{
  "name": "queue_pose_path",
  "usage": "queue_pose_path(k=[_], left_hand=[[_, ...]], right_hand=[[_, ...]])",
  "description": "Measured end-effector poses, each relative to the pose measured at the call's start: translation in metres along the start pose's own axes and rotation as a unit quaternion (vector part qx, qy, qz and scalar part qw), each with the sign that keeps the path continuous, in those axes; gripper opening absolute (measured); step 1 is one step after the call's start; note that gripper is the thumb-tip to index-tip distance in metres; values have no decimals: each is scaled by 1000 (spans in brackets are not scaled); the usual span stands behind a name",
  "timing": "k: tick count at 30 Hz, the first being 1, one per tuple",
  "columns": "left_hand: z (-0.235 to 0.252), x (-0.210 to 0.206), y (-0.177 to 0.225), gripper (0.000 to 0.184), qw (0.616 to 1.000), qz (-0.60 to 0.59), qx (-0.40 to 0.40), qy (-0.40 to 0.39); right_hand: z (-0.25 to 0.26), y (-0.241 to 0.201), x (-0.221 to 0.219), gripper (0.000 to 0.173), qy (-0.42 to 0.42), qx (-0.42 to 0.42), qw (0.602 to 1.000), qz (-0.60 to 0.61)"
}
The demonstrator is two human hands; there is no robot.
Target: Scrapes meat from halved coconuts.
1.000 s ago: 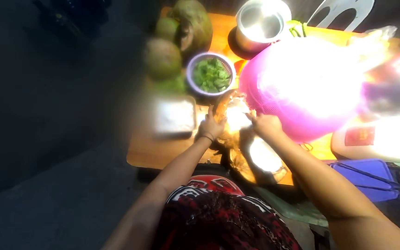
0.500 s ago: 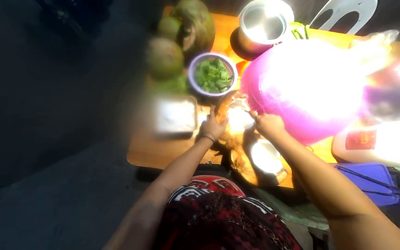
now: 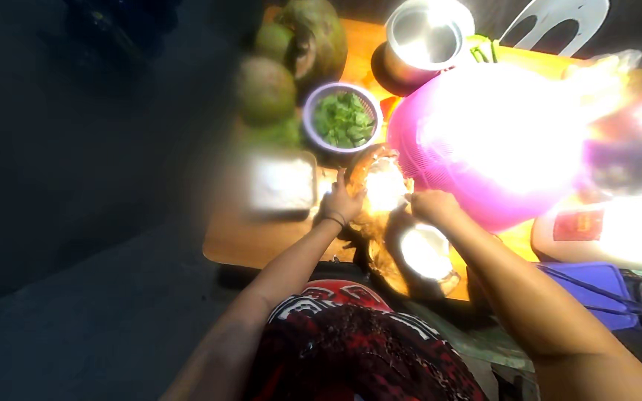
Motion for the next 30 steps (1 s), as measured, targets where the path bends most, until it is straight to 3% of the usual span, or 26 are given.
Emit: queue_pose_path(k=[5, 10, 13, 17, 21, 24, 27, 30], left_hand=[[-1, 2, 2, 87, 1000, 5, -1, 0], [0, 1, 5, 87, 1000, 8, -3, -8], [-2, 3, 2, 87, 1000, 5, 2, -7], [-2, 2, -1, 85, 1000, -10, -2, -1], [-1, 0, -1, 84, 1000, -28, -3, 0], [-2, 0, -2, 84, 1000, -31, 2, -1], [-2, 0, -1, 84, 1000, -29, -2, 1], [-2, 1, -1, 85, 1000, -24, 0, 1]], right_hand=[[8, -10, 33, 31, 24, -2, 1000, -16], [-1, 1, -1, 27, -18, 4, 1000, -9], [-3, -1, 12, 29, -55, 12, 998, -20], [6, -4, 35, 30, 23, 1, 1000, -13], [3, 0, 3, 29, -24, 6, 1000, -14], [-1, -1, 14, 28, -50, 12, 998, -29], [2, 0, 34, 32, -3, -1, 1000, -20], [5, 1, 12, 35, -27, 6, 999, -18]])
Point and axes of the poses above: each hand's wrist, its own z-axis towards the middle knuckle, its own x-axis out of the back of the hand, y = z × x, the point moved 8 cm from there along z, towards the middle knuckle, and after that the axes turned 12 degrees about y, right-handed, at the moved point
